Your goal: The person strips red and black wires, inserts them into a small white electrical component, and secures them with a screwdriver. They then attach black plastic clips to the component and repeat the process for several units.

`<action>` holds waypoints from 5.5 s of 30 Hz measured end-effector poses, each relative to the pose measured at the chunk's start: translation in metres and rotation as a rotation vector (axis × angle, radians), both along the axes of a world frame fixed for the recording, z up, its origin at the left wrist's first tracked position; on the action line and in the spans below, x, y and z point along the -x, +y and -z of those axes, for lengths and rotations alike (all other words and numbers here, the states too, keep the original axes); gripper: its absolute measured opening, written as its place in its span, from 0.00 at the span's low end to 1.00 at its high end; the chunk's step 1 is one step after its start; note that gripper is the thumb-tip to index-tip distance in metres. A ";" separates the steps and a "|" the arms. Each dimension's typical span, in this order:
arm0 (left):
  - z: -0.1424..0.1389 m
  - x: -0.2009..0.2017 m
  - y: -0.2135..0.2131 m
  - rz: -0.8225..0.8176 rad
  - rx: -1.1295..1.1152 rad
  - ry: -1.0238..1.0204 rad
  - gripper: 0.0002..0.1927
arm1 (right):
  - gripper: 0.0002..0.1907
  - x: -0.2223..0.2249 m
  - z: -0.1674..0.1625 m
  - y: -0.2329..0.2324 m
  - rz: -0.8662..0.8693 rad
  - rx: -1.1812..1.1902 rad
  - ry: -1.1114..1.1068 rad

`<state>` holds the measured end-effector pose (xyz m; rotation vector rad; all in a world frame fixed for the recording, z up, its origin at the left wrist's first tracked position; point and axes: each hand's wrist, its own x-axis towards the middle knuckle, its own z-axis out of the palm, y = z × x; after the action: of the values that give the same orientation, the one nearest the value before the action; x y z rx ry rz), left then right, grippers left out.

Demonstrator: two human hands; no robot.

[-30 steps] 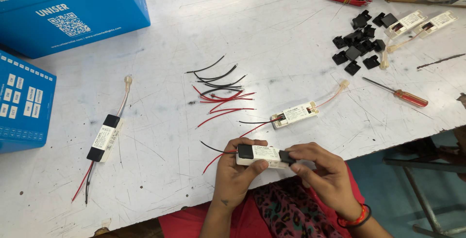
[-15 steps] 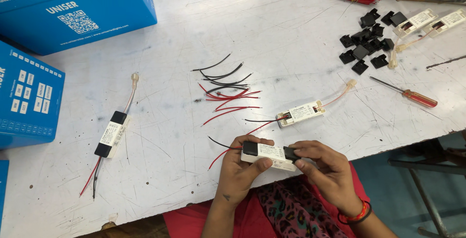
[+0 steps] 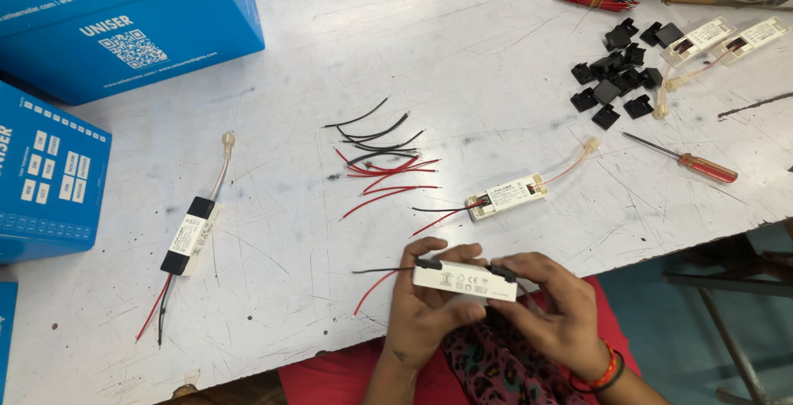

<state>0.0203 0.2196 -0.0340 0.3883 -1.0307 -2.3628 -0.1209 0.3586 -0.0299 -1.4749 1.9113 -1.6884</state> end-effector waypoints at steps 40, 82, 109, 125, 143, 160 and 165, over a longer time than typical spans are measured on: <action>0.001 -0.002 0.020 -0.098 0.855 -0.026 0.18 | 0.36 0.020 0.012 -0.051 0.176 -0.394 -0.555; -0.030 -0.152 -0.134 -0.746 0.238 -0.890 0.29 | 0.13 0.288 0.061 -0.022 0.483 -0.260 0.185; -0.023 0.026 0.036 0.127 0.116 -0.360 0.10 | 0.17 0.036 -0.043 0.027 -0.099 -0.198 0.106; -0.031 0.057 -0.042 -0.600 1.614 -0.655 0.08 | 0.16 0.107 -0.062 -0.069 -0.231 -0.211 0.379; -0.005 0.056 -0.052 -0.515 1.497 -0.694 0.06 | 0.14 0.108 -0.050 -0.099 -0.372 -0.258 0.581; -0.008 0.058 -0.052 -0.516 1.504 -0.684 0.06 | 0.12 0.106 -0.049 -0.096 -0.367 -0.249 0.558; -0.008 0.058 -0.051 -0.513 1.492 -0.691 0.06 | 0.12 0.103 -0.048 -0.095 -0.330 -0.269 0.538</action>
<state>-0.0381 0.1688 -0.0259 0.7053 -2.2579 -0.5592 -0.2237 0.2640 0.0177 -2.1274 1.8802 -0.9120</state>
